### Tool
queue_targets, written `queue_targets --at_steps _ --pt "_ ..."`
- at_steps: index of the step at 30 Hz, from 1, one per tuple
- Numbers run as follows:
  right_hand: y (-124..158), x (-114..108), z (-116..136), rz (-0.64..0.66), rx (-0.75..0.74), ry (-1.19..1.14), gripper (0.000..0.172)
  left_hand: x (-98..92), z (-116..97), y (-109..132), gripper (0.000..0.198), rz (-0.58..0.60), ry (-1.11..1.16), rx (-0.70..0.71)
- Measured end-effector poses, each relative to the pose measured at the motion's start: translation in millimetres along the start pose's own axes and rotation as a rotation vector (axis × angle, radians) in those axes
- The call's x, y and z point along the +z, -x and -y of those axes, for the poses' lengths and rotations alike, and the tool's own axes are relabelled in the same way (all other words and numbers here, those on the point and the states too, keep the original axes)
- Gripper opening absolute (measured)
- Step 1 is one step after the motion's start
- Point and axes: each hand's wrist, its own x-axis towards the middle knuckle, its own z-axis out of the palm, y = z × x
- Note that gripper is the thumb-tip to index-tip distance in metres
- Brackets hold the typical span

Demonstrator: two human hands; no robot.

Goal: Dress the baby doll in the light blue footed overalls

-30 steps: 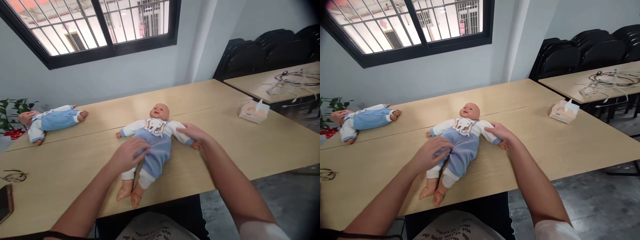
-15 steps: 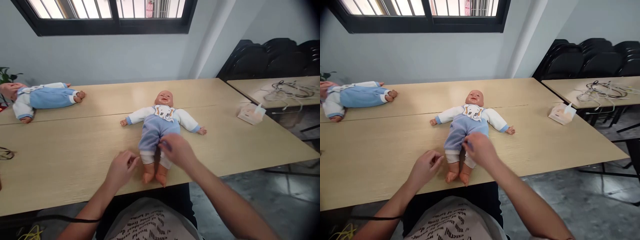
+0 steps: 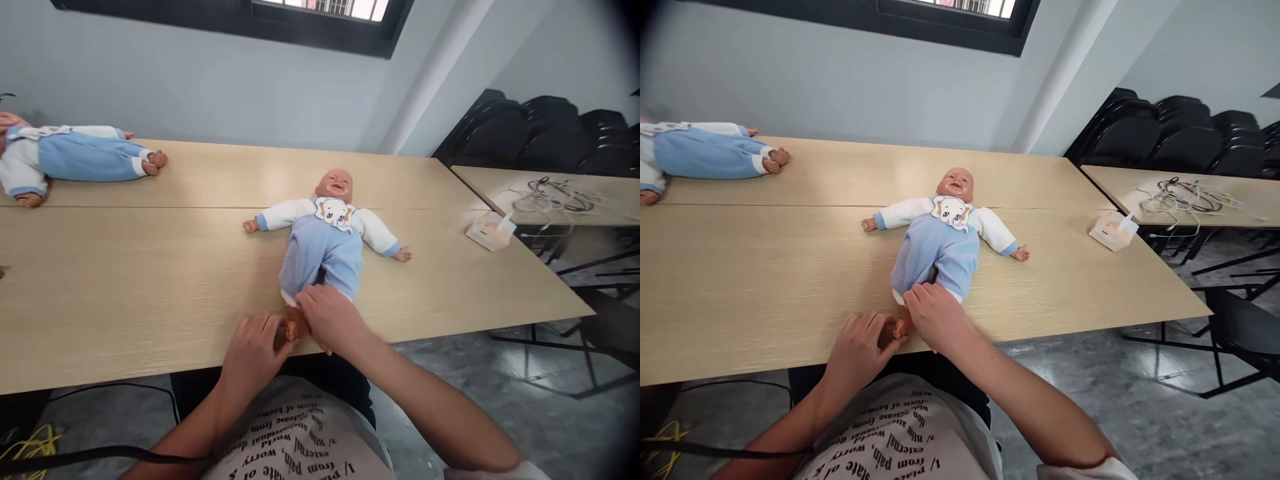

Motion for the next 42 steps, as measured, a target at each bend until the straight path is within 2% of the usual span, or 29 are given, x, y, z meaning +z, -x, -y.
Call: queue_targets --at_steps 4,7,11,14,17,20,22,26,30,33,37,42 --pt "11 -7 0 0.084 -0.001 -0.045 0.011 3.0 4 6 0.016 -0.056 0.022 0.097" --pt "11 -15 0 0.066 0.031 0.007 0.011 8.6 7 11 0.018 -0.114 0.011 0.165" --pt "-4 -29 15 -0.042 0.045 0.105 0.007 18.8 12 16 0.027 -0.207 -0.04 0.305" --pt "-20 -36 25 0.035 -0.005 0.211 0.011 23.4 14 18 0.027 -0.248 -0.071 0.341" --pt "-31 -40 29 0.147 -0.034 0.262 0.017 22.8 12 16 0.021 -0.25 -0.088 0.322" --pt "-31 -38 33 0.19 -0.071 0.297 0.016 19.4 8 14 0.011 -0.262 -0.094 0.309" --pt "-27 -35 37 0.179 -0.111 0.29 0.016 17.4 6 13 0.004 -0.272 -0.085 0.3" --pt "-10 -28 37 0.077 -0.179 0.13 0.02 16.6 6 14 0.006 -0.316 -0.016 0.29" --pt "8 -30 26 -0.183 0.071 -0.024 0.017 16.3 8 16 0.021 -0.386 0.234 0.136" --pt "17 -28 23 -0.223 0.24 0.052 0.014 14.1 7 17 0.023 -0.395 0.474 0.004" --pt "18 -20 20 -0.197 0.291 0.122 0.013 10.0 3 17 0.022 -0.383 0.628 -0.048" --pt "14 -14 13 -0.286 0.277 0.089 0.017 5.6 1 16 0.021 -0.352 0.671 -0.089"
